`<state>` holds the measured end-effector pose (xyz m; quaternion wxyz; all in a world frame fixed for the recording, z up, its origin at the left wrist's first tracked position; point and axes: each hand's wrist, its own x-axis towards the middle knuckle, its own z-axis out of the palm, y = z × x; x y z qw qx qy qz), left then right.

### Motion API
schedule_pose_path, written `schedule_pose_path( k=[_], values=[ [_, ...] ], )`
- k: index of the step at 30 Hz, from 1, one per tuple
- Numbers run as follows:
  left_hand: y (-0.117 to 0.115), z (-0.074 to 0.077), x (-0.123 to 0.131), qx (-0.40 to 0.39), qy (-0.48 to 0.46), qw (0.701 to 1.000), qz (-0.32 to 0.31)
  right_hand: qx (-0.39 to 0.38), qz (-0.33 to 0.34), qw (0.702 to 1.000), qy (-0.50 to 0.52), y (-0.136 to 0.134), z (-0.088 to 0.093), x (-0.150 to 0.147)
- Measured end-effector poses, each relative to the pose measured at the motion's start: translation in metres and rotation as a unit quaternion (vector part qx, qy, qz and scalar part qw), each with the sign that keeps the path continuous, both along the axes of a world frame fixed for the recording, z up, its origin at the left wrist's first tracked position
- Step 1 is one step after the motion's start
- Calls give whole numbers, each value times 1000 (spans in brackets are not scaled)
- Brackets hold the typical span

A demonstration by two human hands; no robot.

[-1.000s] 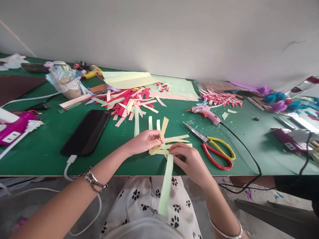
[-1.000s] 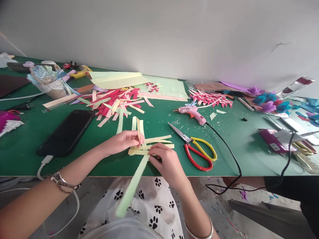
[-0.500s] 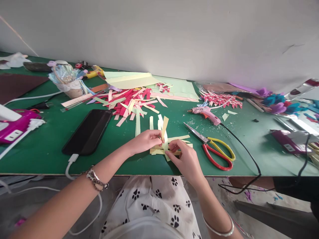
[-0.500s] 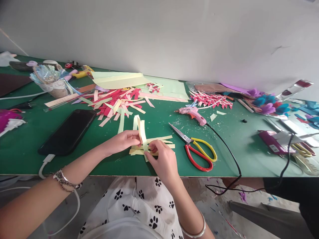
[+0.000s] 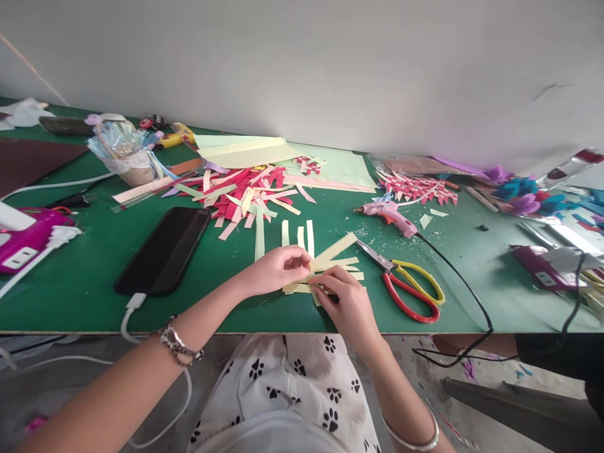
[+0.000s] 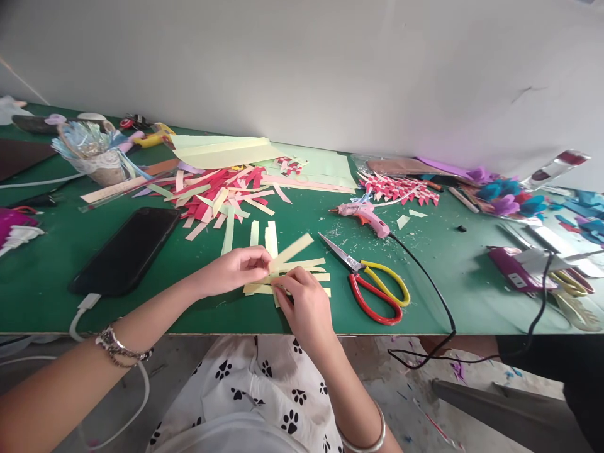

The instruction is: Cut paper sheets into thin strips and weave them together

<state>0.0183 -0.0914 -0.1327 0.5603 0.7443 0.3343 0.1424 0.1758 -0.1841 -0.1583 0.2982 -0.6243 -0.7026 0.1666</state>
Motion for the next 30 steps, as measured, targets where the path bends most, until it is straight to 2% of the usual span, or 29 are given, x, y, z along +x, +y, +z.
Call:
schedule_pose_path(
  k=[3,6,10,12,15,20,22,26,30],
  values=[
    [-5,0,2,103,21,994,4,14,25,999,-22,0,1,2],
    [-11,3,0,205,75,976,6,14,45,999,3,-1,1,4],
    [-20,4,-11,308,181,933,38,46,32,994,90,-7,0,10],
    [-26,2,-18,342,233,909,56,72,14,993,90,-11,2,16],
    [-33,-3,-26,359,257,895,62,57,28,998,0,-14,9,30],
    [-36,-13,-28,353,223,907,53,-40,141,977,-155,-4,20,46],
    [-36,-15,-28,356,219,907,51,-55,177,968,-171,4,21,47],
    [-35,-14,-29,389,232,888,79,-62,216,961,-164,19,23,46],
    [-34,-14,-28,377,218,899,56,-67,242,955,-161,27,27,42]
  ],
)
